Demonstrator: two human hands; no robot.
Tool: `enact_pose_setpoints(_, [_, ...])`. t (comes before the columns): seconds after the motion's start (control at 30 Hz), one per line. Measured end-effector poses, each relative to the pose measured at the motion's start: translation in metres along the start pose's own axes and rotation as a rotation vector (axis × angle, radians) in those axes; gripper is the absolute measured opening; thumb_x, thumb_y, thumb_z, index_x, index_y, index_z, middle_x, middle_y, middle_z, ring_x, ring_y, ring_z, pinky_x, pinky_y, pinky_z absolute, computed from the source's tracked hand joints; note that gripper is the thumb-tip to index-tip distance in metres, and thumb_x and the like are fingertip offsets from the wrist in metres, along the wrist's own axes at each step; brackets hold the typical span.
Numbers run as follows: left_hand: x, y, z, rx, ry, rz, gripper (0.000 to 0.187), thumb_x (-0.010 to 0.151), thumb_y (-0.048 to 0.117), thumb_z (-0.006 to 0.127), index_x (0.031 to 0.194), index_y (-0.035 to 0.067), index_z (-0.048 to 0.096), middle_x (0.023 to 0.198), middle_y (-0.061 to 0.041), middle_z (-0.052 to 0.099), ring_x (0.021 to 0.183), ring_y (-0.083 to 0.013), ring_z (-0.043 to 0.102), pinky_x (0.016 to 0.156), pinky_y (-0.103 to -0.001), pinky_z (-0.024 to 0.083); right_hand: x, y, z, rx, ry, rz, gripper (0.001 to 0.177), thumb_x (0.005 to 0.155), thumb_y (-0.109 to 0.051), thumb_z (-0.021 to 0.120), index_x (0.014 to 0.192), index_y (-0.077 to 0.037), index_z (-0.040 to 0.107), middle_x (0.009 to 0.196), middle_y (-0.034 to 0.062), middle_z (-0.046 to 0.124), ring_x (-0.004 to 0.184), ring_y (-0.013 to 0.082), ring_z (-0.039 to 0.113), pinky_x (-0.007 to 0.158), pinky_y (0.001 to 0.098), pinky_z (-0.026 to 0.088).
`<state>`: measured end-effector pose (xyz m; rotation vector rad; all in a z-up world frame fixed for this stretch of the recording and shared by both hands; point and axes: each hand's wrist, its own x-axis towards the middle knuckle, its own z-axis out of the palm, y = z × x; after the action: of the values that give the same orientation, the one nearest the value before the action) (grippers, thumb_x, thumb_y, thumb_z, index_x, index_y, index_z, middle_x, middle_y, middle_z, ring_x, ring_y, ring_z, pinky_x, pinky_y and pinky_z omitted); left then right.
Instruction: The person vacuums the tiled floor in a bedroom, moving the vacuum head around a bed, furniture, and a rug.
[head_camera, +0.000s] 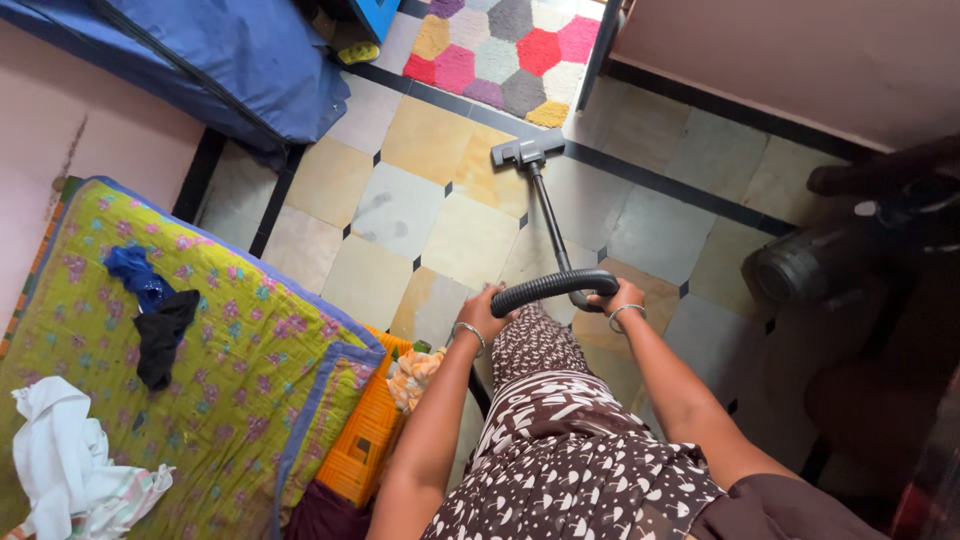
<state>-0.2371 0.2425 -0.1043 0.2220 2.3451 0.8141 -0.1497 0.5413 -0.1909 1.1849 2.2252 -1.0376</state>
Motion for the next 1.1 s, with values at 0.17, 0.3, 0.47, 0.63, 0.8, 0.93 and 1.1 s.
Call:
enact_pose_setpoints(0.17, [-0.032, 0.014, 0.02, 0.039, -0.033, 0.037, 0.055, 0.071, 0.041, 0.088, 0.115, 0.016, 0.067, 0.098, -0.016, 0.075, 0.094, -0.0374, 0.071, 0.082, -0.047, 0.055, -0.033, 0.043, -0.012, -0.026, 0.023, -0.002, 0.055, 0.057, -0.035, 0.099, 0.105, -0.015, 0.079, 0.1, 0.0082, 0.079, 0.092, 0.0251, 0.075, 0.085, 0.0404, 0.058])
enact_pose_setpoints(0.3, [-0.082, 0.018, 0.041, 0.076, -0.037, 0.078, 0.052, 0.073, 0.041, 0.088, 0.113, 0.016, 0.067, 0.098, -0.015, 0.074, 0.095, -0.0369, 0.071, 0.081, -0.047, 0.055, -0.07, 0.086, -0.016, -0.101, 0.061, -0.025, 0.06, 0.058, -0.041, 0.1, 0.107, -0.014, 0.078, 0.102, 0.01, 0.078, 0.095, 0.0273, 0.074, 0.088, 0.0406, 0.057])
enact_pose_setpoints(0.47, [-0.158, 0.025, 0.067, 0.085, -0.025, 0.14, 0.05, 0.072, 0.038, 0.089, 0.11, 0.015, 0.067, 0.099, -0.013, 0.074, 0.095, -0.0373, 0.07, 0.08, -0.048, 0.054, -0.148, 0.146, -0.007, 0.033, 0.072, 0.076, 0.053, 0.058, -0.037, 0.098, 0.103, -0.016, 0.08, 0.094, 0.0079, 0.079, 0.082, 0.0222, 0.076, 0.079, 0.0383, 0.06])
enact_pose_setpoints(0.63, [-0.209, 0.034, 0.086, 0.076, 0.031, 0.214, 0.05, 0.07, 0.039, 0.091, 0.107, 0.015, 0.067, 0.099, -0.013, 0.073, 0.095, -0.0383, 0.068, 0.079, -0.048, 0.053, -0.202, 0.182, 0.007, 0.176, 0.004, 0.187, 0.045, 0.068, -0.035, 0.093, 0.1, -0.008, 0.077, 0.085, 0.0111, 0.078, 0.068, 0.0247, 0.075, 0.063, 0.0366, 0.06])
enact_pose_setpoints(0.8, [-0.225, 0.043, 0.086, 0.108, 0.044, 0.243, 0.036, 0.074, 0.03, 0.087, 0.102, 0.016, 0.069, 0.099, -0.01, 0.074, 0.095, -0.0366, 0.069, 0.077, -0.048, 0.054, -0.233, 0.188, 0.027, 0.464, 0.075, 0.241, 0.049, 0.066, -0.027, 0.095, 0.098, 0.003, 0.072, 0.089, 0.015, 0.075, 0.07, 0.0255, 0.075, 0.053, 0.0357, 0.062])
enact_pose_setpoints(0.93, [-0.224, 0.053, 0.076, 0.072, 0.078, 0.267, 0.034, 0.074, 0.03, 0.087, 0.1, 0.016, 0.069, 0.097, -0.009, 0.075, 0.092, -0.0351, 0.07, 0.076, -0.047, 0.054, -0.229, 0.173, 0.031, 0.656, 0.084, 0.294, 0.05, 0.067, -0.023, 0.094, 0.1, 0.004, 0.069, 0.098, 0.0167, 0.073, 0.075, 0.0284, 0.075, 0.054, 0.0402, 0.066])
enact_pose_setpoints(1.1, [-0.204, 0.057, 0.068, 0.085, 0.07, 0.25, 0.036, 0.074, 0.033, 0.087, 0.099, 0.015, 0.068, 0.096, -0.009, 0.074, 0.09, -0.0334, 0.071, 0.076, -0.045, 0.054, -0.205, 0.151, 0.026, 0.762, 0.03, 0.269, 0.048, 0.071, -0.022, 0.092, 0.101, 0.006, 0.068, 0.098, 0.0189, 0.073, 0.075, 0.0302, 0.076, 0.053, 0.0401, 0.066])
